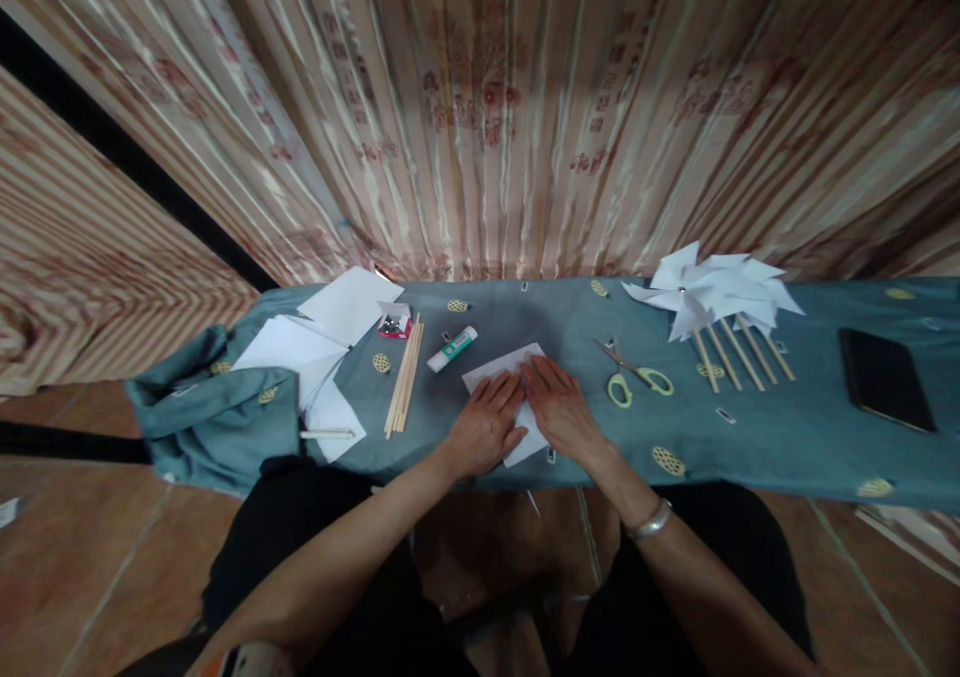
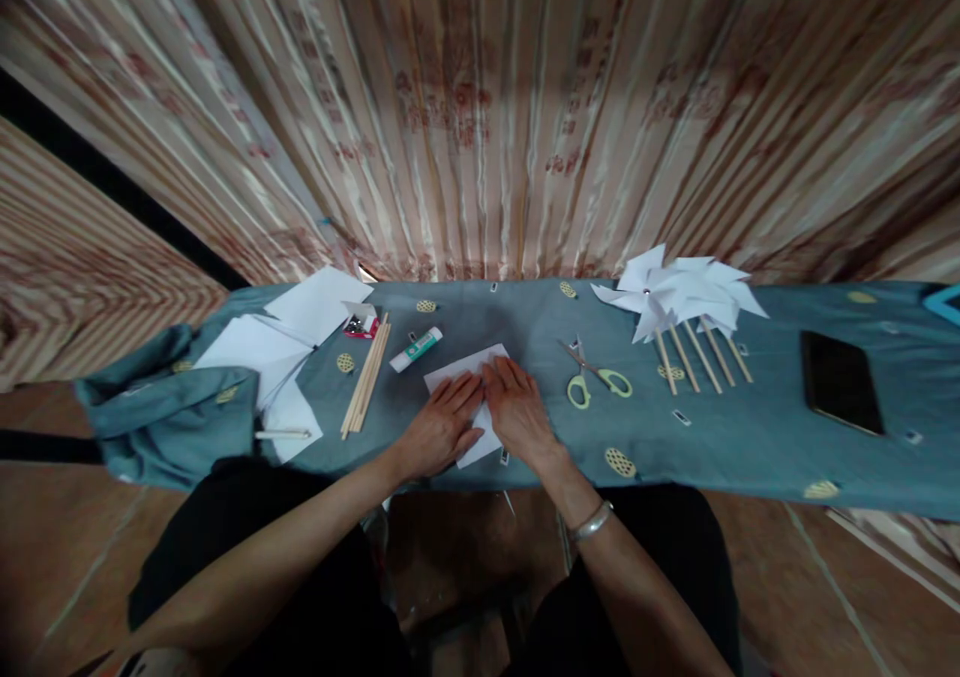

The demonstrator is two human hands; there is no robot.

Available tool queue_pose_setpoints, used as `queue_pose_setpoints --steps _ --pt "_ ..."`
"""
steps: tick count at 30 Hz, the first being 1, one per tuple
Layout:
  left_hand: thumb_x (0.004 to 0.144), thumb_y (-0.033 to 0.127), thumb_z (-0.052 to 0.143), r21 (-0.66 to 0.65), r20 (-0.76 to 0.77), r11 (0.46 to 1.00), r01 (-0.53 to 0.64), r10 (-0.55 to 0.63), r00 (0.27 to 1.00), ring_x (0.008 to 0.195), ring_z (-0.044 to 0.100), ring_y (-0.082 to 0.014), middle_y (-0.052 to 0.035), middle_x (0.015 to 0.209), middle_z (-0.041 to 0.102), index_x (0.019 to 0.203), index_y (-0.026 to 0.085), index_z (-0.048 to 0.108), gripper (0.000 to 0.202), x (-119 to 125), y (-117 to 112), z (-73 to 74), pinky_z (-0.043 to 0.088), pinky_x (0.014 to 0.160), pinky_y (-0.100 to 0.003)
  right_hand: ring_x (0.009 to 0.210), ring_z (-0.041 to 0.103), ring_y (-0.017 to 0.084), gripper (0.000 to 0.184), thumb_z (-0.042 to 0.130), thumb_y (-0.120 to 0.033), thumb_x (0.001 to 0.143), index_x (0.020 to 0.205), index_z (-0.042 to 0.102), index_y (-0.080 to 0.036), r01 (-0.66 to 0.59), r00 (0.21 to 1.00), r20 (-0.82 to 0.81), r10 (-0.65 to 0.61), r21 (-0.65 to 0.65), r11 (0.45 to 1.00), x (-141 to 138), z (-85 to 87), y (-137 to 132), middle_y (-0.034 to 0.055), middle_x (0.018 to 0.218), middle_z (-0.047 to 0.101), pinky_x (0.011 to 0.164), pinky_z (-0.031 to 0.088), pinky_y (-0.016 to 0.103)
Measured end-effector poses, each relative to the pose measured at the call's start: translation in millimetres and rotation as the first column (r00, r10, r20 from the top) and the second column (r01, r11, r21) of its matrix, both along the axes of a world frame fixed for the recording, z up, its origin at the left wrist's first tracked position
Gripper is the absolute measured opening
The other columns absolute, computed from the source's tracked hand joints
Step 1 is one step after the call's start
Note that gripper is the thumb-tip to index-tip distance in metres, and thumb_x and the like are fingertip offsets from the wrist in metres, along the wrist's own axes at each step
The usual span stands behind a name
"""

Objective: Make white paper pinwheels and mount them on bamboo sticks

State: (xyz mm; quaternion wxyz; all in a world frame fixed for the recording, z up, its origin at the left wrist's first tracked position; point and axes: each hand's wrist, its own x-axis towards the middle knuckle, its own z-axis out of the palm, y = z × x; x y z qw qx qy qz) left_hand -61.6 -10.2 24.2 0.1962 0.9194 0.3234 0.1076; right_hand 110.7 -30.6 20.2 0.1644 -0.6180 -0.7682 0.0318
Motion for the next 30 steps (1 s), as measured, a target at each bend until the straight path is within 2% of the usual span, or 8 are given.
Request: queue_pose_setpoints --steps 5,9,12,15,17,24,28,30 --pt "0.091 0.035 0.05 -0.012 0.055 1.0 -0.011 0.012 0.998 0.145 0.026 -0.0298 -0.0216 0.151 0.037 0.141 0.013 0.04 0.055 -2 -6 1.5 0.022 0.116 -0.053 0.132 0.043 0.03 0.044 0.032 -0.018 0.096 0.137 0.048 -0.012 0.002 1.0 -0.009 -0.001 0.05 0.999 2 -9.6 1 0.0173 0.142 0.051 0.102 0.04 0.049" --pt "0.091 0.036 0.051 -0.026 0.153 0.998 -0.051 0.055 0.987 0.139 0.036 -0.0305 -0.018 0.146 0.045 0.138 0.018 0.045 0.05 -15 -1 10.7 0.026 0.114 -0.053 0.131 0.043 0.031 0.044 0.033 -0.019 0.096 0.136 0.05 -0.013 -0.006 1.0 -0.015 0.007 0.073 0.997 3 -13.5 1 0.0167 0.14 0.051 0.101 0.041 0.049" --pt "0.089 0.026 0.053 0.011 0.245 0.974 -0.227 0.217 0.945 0.13 0.045 -0.0305 -0.0148 0.136 0.054 0.135 0.02 0.049 0.046 -35 18 21.6 0.03 0.112 -0.052 0.131 0.044 0.03 0.044 0.032 -0.02 0.097 0.136 0.05 -0.014 -0.001 1.0 -0.018 0.003 0.079 0.997 2 -13.4 1 0.0159 0.14 0.052 0.1 0.042 0.049" --pt "0.084 0.022 0.058 0.013 0.275 0.899 -0.439 0.419 0.865 0.125 0.048 -0.033 -0.0138 0.131 0.056 0.131 0.022 0.053 0.047 -55 42 26.7 0.033 0.108 -0.053 0.13 0.045 0.03 0.044 0.032 -0.02 0.097 0.136 0.051 -0.015 0.01 0.999 -0.032 -0.007 0.086 0.996 1 -13.6 2 0.0165 0.139 0.053 0.1 0.041 0.05" --pt "0.081 0.022 0.063 -0.008 0.238 0.868 -0.497 0.485 0.842 0.123 0.048 -0.0354 -0.0154 0.127 0.058 0.127 0.019 0.055 0.047 -64 55 24.8 0.034 0.105 -0.055 0.13 0.045 0.03 0.044 0.032 -0.021 0.097 0.135 0.051 -0.013 0.012 0.999 -0.032 -0.009 0.083 0.996 1 -14.0 2 0.0171 0.139 0.053 0.1 0.041 0.05" --pt "0.074 0.017 0.067 -0.1 0.253 0.84 -0.533 0.54 0.803 0.103 0.059 -0.0312 -0.0107 0.096 0.064 0.095 0.02 0.07 0.022 -66 74 13.7 0.042 0.101 -0.044 0.131 0.044 0.031 0.044 0.032 -0.021 0.097 0.135 0.052 -0.012 0.013 0.999 -0.033 -0.011 0.058 0.998 1 -12.6 1 0.017 0.14 0.052 0.102 0.04 0.049" --pt "0.071 0.02 0.07 -0.227 0.363 0.793 -0.565 0.608 0.706 0.092 0.06 -0.0269 -0.0064 0.09 0.065 0.089 0.022 0.071 0.019 -60 73 24.8 0.045 0.096 -0.04 0.132 0.043 0.031 0.045 0.032 -0.022 0.097 0.136 0.05 -0.012 0.011 0.998 -0.058 -0.009 0.033 0.999 1 -10.3 2 0.0183 0.141 0.051 0.102 0.039 0.051" --pt "0.07 0.022 0.071 -0.313 0.441 0.796 -0.518 0.605 0.663 0.09 0.06 -0.0249 -0.0052 0.091 0.066 0.091 0.023 0.072 0.021 -52 66 33.4 0.045 0.095 -0.039 0.135 0.04 0.03 0.045 0.033 -0.024 0.097 0.138 0.048 -0.013 0.029 0.995 -0.102 -0.025 0.038 0.999 3 -6.3 2 0.0183 0.144 0.047 0.105 0.036 0.052"
